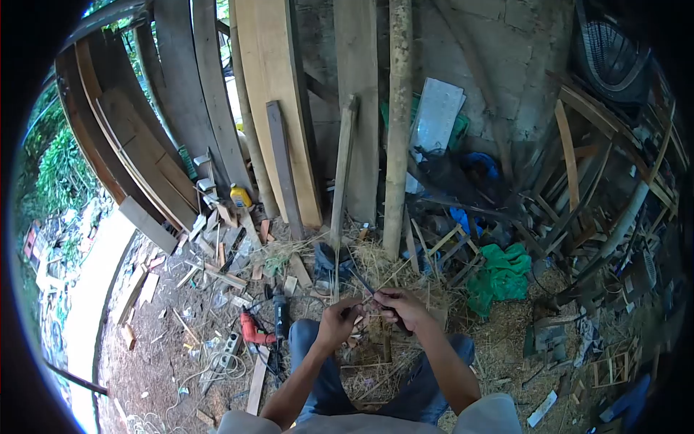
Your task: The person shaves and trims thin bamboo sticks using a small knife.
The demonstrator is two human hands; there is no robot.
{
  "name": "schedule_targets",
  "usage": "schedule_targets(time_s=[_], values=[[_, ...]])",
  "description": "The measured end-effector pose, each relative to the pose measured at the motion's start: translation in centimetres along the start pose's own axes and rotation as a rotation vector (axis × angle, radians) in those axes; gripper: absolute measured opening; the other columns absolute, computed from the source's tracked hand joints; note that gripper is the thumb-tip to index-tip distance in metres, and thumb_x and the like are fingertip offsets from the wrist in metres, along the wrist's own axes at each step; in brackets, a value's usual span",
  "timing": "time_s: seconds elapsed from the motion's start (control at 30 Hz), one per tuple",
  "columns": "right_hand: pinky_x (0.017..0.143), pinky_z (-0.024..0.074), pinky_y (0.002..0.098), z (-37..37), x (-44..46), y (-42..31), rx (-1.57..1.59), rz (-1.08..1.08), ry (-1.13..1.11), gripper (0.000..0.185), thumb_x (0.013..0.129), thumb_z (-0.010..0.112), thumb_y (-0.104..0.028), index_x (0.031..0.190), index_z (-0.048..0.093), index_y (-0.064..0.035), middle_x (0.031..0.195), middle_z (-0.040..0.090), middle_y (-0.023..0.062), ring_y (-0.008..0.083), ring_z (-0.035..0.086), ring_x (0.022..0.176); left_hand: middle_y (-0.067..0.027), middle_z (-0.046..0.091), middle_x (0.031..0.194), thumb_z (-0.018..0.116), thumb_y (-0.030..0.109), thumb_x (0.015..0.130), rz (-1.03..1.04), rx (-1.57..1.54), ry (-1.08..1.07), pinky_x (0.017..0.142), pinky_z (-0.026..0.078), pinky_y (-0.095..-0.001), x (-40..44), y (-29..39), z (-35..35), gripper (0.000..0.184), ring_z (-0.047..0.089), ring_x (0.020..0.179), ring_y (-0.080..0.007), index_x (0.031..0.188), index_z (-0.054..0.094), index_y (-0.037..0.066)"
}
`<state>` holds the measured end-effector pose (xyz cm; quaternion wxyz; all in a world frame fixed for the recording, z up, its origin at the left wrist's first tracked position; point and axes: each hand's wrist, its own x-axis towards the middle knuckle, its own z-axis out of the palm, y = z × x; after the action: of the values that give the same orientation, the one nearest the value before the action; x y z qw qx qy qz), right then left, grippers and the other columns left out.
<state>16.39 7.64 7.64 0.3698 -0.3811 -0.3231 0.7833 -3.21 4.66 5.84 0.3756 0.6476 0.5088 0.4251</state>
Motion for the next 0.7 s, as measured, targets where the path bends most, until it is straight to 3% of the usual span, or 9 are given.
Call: schedule_targets(time_s=[0.13,0.2,0.43,0.5,0.63,0.7], values=[[0.043,0.0323,0.0209,0.9,-1.2,-1.0,-0.001,-0.045,-0.016,0.017,0.093,0.057,-0.013,0.100,0.060,0.0015,0.083,0.060,0.0061,0.0065,0.043,0.054,-0.0079,0.067,0.078,0.058,0.004,0.088,0.061,-0.125,-0.015,0.066,0.048,-0.0247,-0.2,1.6,-0.7,0.016,0.062,0.072,-0.0101,0.102,0.064,-0.002],[0.042,0.0315,0.0207,1.4,-1.8,-1.8,-0.060,-0.086,0.087,0.017,0.092,0.058,-0.013,0.099,0.062,0.0017,0.079,0.060,0.0051,0.0062,0.043,0.053,-0.0073,0.067,0.080,0.057,0.002,0.088,0.074,-0.105,-0.052,0.066,0.048,-0.0242,0.0,2.7,-1.2,0.016,0.062,0.074,-0.0098,0.102,0.064,-0.002],[0.041,0.0292,0.0213,2.0,-3.4,-5.1,-0.257,-0.056,0.222,0.016,0.089,0.061,-0.012,0.097,0.064,0.0025,0.074,0.058,0.0018,0.0057,0.041,0.050,-0.0067,0.066,0.077,0.057,0.002,0.088,0.117,-0.183,-0.078,0.062,0.047,-0.0248,0.5,2.2,-2.4,0.014,0.060,0.067,-0.0108,0.099,0.065,-0.001],[0.041,0.0273,0.0211,1.1,-4.1,-5.7,-0.169,-0.118,0.316,0.017,0.090,0.061,-0.017,0.089,0.064,0.0002,0.071,0.056,0.0013,0.0055,0.039,0.049,-0.0061,0.065,0.075,0.057,0.002,0.088,0.150,-0.202,-0.109,0.061,0.046,-0.0247,0.0,2.5,-3.1,0.012,0.060,0.066,-0.0106,0.096,0.066,0.000],[0.040,0.0273,0.0211,-0.7,-4.8,-6.1,-0.241,-0.058,0.235,0.017,0.090,0.062,-0.017,0.091,0.064,0.0002,0.071,0.056,0.0009,0.0057,0.038,0.047,-0.0058,0.064,0.073,0.057,0.003,0.088,0.131,-0.248,-0.120,0.061,0.046,-0.0244,-0.8,0.4,-2.6,0.010,0.060,0.066,-0.0104,0.094,0.065,-0.001],[0.040,0.0271,0.0210,-2.3,-5.8,-7.6,-0.185,-0.234,0.425,0.017,0.090,0.061,-0.015,0.096,0.065,0.0000,0.071,0.056,0.0006,0.0053,0.038,0.048,-0.0061,0.064,0.071,0.057,0.002,0.088,0.171,-0.241,-0.067,0.062,0.046,-0.0240,-1.3,-0.9,-2.8,0.010,0.061,0.068,-0.0103,0.094,0.064,0.000]])
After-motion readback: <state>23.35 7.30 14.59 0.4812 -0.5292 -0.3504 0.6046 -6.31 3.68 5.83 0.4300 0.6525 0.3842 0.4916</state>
